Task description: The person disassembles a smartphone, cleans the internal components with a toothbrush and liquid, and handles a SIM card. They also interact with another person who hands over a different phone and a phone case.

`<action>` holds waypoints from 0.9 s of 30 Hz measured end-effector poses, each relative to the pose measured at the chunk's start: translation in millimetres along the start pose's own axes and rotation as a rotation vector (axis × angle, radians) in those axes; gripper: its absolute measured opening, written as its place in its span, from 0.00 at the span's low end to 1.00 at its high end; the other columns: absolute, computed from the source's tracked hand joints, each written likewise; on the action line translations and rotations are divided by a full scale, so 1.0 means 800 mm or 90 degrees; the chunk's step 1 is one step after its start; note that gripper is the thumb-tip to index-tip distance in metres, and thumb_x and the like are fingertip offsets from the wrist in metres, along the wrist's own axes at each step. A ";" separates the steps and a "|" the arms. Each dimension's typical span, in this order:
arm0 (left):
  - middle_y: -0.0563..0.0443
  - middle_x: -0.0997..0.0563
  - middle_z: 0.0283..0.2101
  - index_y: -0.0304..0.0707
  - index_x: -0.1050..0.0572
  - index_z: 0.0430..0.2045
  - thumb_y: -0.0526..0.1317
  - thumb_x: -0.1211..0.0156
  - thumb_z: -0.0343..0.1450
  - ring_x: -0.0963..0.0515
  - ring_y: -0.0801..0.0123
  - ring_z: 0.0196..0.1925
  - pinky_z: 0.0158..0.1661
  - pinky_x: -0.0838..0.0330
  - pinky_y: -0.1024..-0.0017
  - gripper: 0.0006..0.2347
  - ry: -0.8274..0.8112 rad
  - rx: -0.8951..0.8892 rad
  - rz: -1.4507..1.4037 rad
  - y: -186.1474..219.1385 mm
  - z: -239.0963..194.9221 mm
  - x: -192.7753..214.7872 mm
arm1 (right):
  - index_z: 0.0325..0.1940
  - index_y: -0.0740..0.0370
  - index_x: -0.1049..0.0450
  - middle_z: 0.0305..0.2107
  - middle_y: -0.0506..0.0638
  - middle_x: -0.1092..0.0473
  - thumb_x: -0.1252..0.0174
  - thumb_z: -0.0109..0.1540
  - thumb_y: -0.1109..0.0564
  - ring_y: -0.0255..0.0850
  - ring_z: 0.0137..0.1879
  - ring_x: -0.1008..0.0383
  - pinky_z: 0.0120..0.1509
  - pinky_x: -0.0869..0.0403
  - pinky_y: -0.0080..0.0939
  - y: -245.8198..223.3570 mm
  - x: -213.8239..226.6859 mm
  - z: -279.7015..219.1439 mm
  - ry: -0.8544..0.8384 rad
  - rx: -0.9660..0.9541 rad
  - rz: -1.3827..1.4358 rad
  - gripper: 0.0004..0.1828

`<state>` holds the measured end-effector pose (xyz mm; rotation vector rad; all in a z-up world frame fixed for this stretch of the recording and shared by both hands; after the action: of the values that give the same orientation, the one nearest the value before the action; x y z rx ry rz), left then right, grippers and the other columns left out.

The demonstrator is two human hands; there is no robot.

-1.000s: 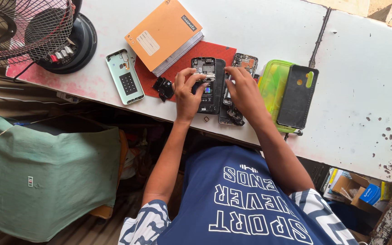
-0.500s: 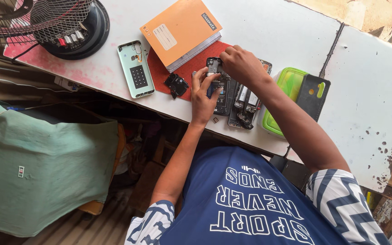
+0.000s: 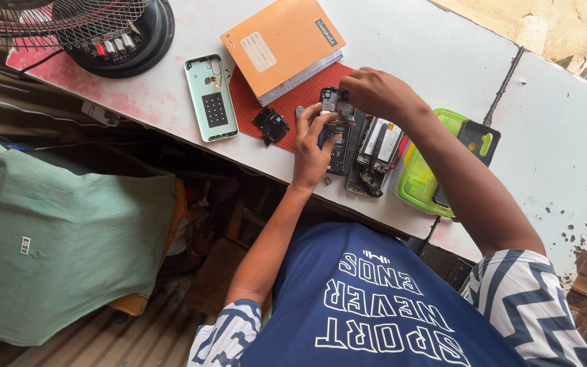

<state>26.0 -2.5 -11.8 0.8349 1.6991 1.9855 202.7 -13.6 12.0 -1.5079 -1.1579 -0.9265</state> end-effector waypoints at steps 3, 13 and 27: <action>0.43 0.35 0.64 0.38 0.25 0.51 0.32 0.32 0.69 0.28 0.52 0.66 0.65 0.27 0.60 0.17 -0.001 0.004 0.002 0.000 -0.001 -0.001 | 0.42 0.62 0.25 0.37 0.55 0.25 0.40 0.66 0.57 0.51 0.48 0.22 0.51 0.21 0.51 -0.008 0.010 -0.002 -0.015 0.007 0.036 0.06; 0.43 0.35 0.63 0.37 0.25 0.51 0.31 0.33 0.68 0.27 0.55 0.65 0.63 0.31 0.62 0.16 -0.009 0.009 0.002 -0.001 0.001 -0.002 | 0.54 0.51 0.23 0.46 0.52 0.26 0.41 0.63 0.59 0.49 0.49 0.22 0.50 0.21 0.46 -0.013 0.027 0.003 -0.093 0.067 0.061 0.15; 0.45 0.34 0.62 0.38 0.26 0.50 0.31 0.32 0.68 0.26 0.58 0.63 0.62 0.30 0.63 0.17 -0.007 0.009 0.020 0.000 0.001 -0.001 | 0.46 0.59 0.26 0.37 0.47 0.26 0.41 0.64 0.59 0.40 0.44 0.21 0.46 0.18 0.34 -0.006 0.003 0.018 -0.172 0.172 -0.112 0.07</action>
<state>26.8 -2.2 -12.1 0.8807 1.7061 1.9881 198.7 0.8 11.9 -1.3528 -1.5649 -0.6601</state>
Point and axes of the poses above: each hand's wrist, its own z-axis towards the middle knuckle, its own x-axis out of the back of the hand, y = z × x, the point moved 6 cm from there along z, towards the middle knuckle
